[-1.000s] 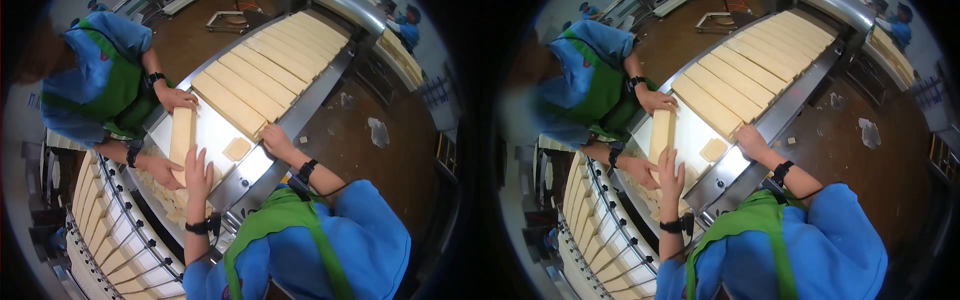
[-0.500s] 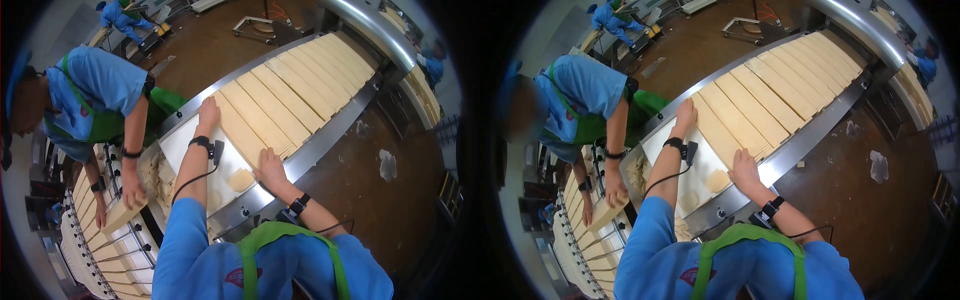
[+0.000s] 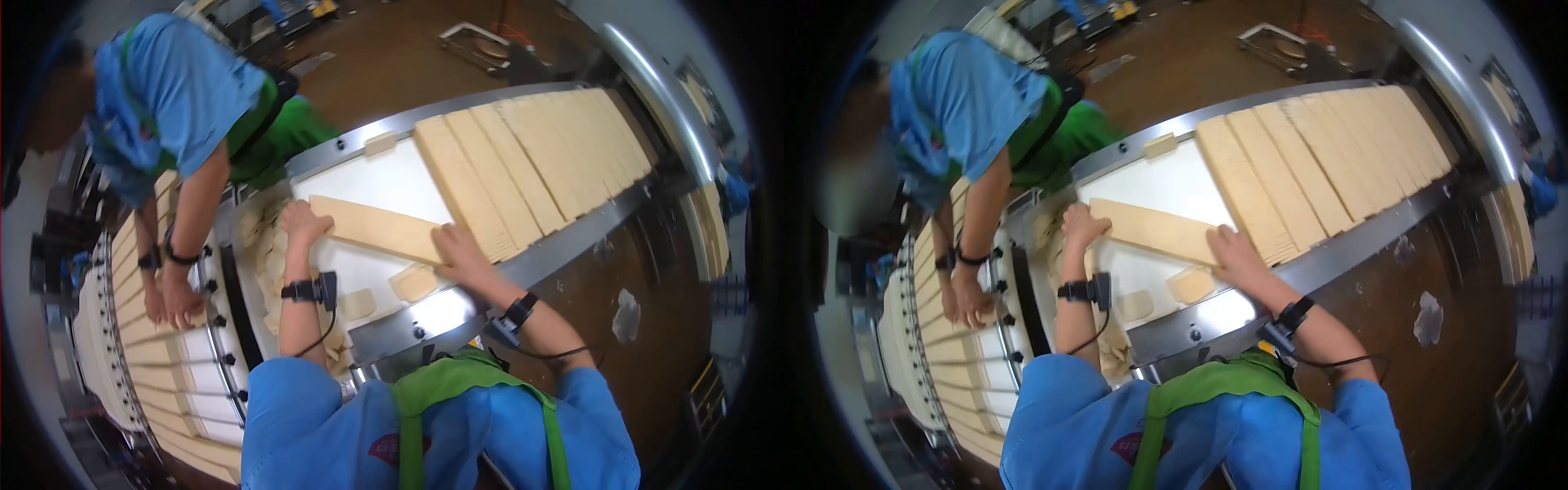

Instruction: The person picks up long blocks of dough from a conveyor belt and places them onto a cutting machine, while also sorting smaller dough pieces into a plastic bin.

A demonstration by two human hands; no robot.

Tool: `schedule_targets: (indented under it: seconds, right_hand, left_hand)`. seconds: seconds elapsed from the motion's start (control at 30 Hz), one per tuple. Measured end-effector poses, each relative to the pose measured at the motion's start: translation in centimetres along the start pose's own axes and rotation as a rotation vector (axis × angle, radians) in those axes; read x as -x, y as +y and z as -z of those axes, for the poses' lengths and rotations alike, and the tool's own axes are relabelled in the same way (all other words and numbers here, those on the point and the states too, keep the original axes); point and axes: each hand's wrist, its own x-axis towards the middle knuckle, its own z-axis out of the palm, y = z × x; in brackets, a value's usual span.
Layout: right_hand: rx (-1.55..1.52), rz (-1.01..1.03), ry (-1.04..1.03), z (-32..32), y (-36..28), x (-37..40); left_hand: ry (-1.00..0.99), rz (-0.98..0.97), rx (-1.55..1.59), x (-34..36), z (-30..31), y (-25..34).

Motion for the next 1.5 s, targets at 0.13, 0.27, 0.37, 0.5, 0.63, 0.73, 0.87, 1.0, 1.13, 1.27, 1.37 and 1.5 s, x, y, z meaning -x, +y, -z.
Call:
schedule_targets:
  seconds: [0.13, 0.27, 0.37, 0.5, 0.63, 0.73, 0.87, 1.0, 1.13, 1.27, 1.37, 1.5]
  right_hand:
    - [0.053, -0.241, -0.345, 0.8, -1.6, -3.3]
    - [0.116, -0.163, -0.270, -0.2, -4.6, -5.7]
    - [0.129, 0.031, -0.108, -1.6, -9.1, -6.3]
    - [-0.065, 0.312, -0.108, -3.7, -19.1, -5.3]
    - [-0.377, 0.469, -0.523, -7.2, -29.9, -2.3]
    - [-0.634, 0.518, -0.663, -11.7, -37.2, 1.4]
    - [-0.715, 0.481, -0.792, -16.9, -44.7, 5.9]
    - [-0.728, 0.504, -0.738, -18.9, -49.1, 7.5]
    - [-0.683, 0.462, -0.778, -19.2, -51.4, 6.8]
    - [-0.664, 0.523, -0.722, -21.7, -52.8, 6.9]
    - [-0.696, 0.560, -0.656, -25.5, -53.9, 7.5]
    - [-0.723, 0.548, -0.673, -27.4, -53.5, 7.9]
  left_hand:
    - [0.109, -0.016, 0.651, 5.7, -4.7, -8.0]
    - [0.396, 0.074, 1.187, 8.9, -10.6, -9.3]
    - [0.621, 0.137, 1.471, 12.6, -7.1, -12.0]
    - [0.928, 0.351, 1.238, 21.0, -1.0, -20.7]
    - [1.098, 0.536, 1.022, 30.8, 2.2, -35.2]
    - [1.013, 0.593, 1.248, 37.3, 2.5, -44.8]
    - [0.806, 0.671, 1.084, 41.7, -0.7, -54.8]
    - [0.449, 0.652, 0.425, 42.1, 0.9, -58.0]
    - [0.327, 0.463, -0.061, 42.6, 2.1, -60.6]
    - [0.390, 0.366, -0.291, 43.9, 4.7, -61.0]
    - [0.481, 0.523, -0.285, 44.4, 4.7, -61.3]
    - [0.507, 0.584, -0.131, 44.2, 3.3, -61.1]
